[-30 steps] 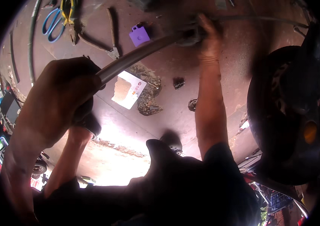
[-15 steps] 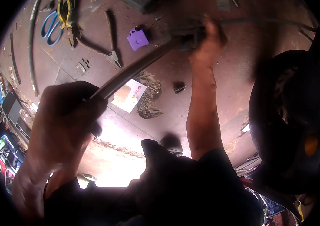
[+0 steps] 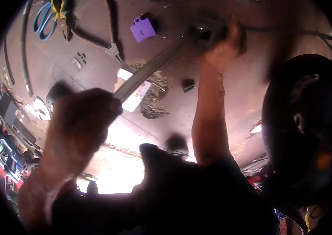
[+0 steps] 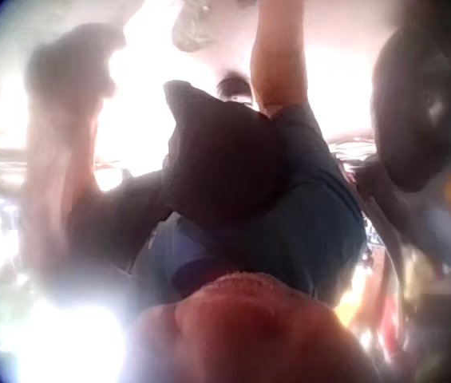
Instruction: The person uses a metal bar to pry open a brake caliper, unboxes new brake pads, fits them together with a spring clip by hand, and inserts the brake pads into the caliper.
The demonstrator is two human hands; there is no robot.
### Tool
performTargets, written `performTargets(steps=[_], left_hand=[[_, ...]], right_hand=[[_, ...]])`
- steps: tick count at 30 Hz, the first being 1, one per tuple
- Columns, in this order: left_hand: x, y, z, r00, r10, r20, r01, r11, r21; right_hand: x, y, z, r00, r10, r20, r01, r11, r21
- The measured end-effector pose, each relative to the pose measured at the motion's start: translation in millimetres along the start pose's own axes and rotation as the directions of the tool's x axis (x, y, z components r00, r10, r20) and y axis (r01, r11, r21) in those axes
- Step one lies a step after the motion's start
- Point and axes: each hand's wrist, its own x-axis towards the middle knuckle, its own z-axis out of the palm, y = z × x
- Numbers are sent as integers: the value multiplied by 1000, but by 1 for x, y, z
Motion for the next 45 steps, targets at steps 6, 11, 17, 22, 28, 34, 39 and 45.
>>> performTargets(steps=[6, 11, 17, 22, 28, 34, 39, 45], left_hand=[[-12, 21, -29, 993, 13, -119, 1, 993, 121], [-6, 35, -45, 994, 75, -85, -50, 963, 265], [20, 45, -51, 997, 75, 0, -71, 942, 329], [20, 60, -54, 999, 26, 32, -36, 932, 360], [14, 73, -38, 996, 39, 83, -76, 851, 520], [5, 61, -28, 974, 212, 84, -224, 820, 526], [4, 60, -27, 999, 22, 43, -39, 891, 453], [3, 51, -21, 993, -108, -55, 119, 955, 272]], right_hand=[[-3, 8, 9, 987, 130, 98, -153, 949, 276], [2, -12, 7, 989, 127, 72, -143, 938, 315], [1, -11, 7, 856, 479, 196, -504, 686, 524], [1, -15, 8, 849, 481, 220, -515, 654, 554], [-4, -10, 4, 882, 412, 230, -466, 683, 562], [-2, -14, 7, 955, 258, 147, -296, 866, 403], [0, -17, 1, 870, 425, 249, -493, 745, 450], [6, -18, 0, 945, 305, 119, -327, 874, 358]])
